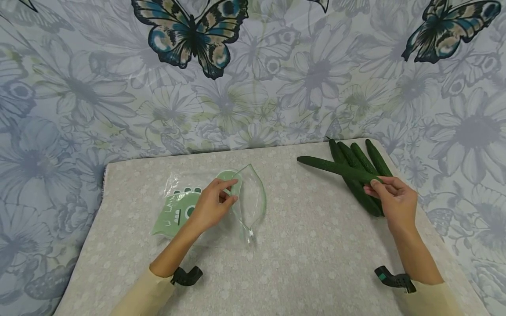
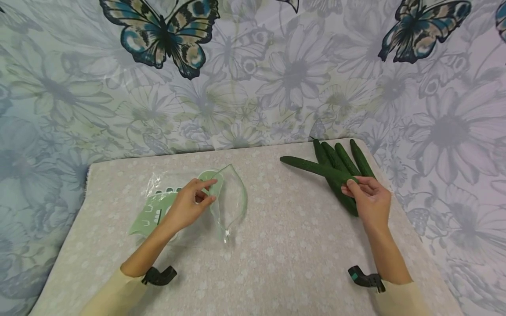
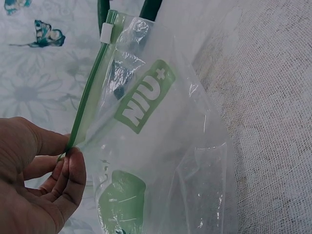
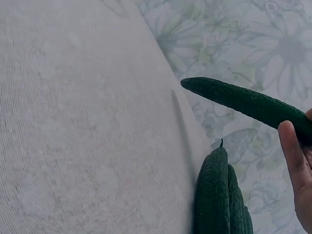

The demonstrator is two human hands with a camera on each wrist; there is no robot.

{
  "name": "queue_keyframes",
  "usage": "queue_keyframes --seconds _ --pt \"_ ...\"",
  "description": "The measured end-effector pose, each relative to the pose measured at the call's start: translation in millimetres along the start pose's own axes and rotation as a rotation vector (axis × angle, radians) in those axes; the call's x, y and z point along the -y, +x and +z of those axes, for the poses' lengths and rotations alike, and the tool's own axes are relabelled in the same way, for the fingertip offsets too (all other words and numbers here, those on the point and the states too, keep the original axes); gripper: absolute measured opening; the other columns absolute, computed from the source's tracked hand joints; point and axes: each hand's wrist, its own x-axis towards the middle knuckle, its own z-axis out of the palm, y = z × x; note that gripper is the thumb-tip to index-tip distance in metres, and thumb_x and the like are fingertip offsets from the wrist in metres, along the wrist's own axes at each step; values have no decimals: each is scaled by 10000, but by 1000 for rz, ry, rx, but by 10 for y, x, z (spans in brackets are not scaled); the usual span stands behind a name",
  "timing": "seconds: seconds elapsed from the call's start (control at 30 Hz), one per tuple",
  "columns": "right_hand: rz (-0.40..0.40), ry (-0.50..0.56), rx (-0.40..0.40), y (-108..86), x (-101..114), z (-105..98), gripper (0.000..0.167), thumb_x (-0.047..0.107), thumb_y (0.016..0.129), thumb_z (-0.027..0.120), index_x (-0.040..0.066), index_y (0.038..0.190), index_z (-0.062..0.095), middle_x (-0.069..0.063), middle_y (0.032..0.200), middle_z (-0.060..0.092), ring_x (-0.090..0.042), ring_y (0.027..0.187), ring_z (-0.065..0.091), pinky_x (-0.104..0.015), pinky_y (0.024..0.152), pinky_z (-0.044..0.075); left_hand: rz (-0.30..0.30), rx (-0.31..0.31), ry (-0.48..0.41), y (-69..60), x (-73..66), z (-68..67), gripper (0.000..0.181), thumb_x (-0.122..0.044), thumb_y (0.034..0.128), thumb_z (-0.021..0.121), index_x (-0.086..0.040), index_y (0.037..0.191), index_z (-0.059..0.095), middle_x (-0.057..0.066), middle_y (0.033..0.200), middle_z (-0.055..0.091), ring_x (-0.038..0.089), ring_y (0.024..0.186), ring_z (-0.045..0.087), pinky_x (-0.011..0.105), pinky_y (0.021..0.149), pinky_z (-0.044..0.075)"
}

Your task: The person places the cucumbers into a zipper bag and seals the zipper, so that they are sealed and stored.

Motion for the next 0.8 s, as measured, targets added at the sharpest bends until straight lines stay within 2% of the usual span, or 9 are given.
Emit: queue_keyframes --seconds 0.23,0.5,0.8 --pt "-31 51 160 -53 26 38 82 26 1032 699 24 1108 727 4 904 844 -118 797 827 -252 818 654 3 -9 4 22 8 4 497 -131 1007 762 -73 1488 651 131 1218 646 181 890 726 295 757 596" --pt "-59 78 312 -82 35 137 144 -16 1055 635 10 1155 735 -29 953 849 -128 838 830 -264 822 657 -9 -2 -12 56 24 16 502 -132 1006 765 -87 1493 649 117 1221 647 185 901 727 294 754 599" --pt "-53 -1 443 -114 -10 321 145 -12 1064 619 11 1149 734 5 937 841 -103 827 818 -265 839 657 -10 9 -15 79 13 12 504 -135 1010 762 -117 1501 648 118 1222 642 181 907 727 296 759 605"
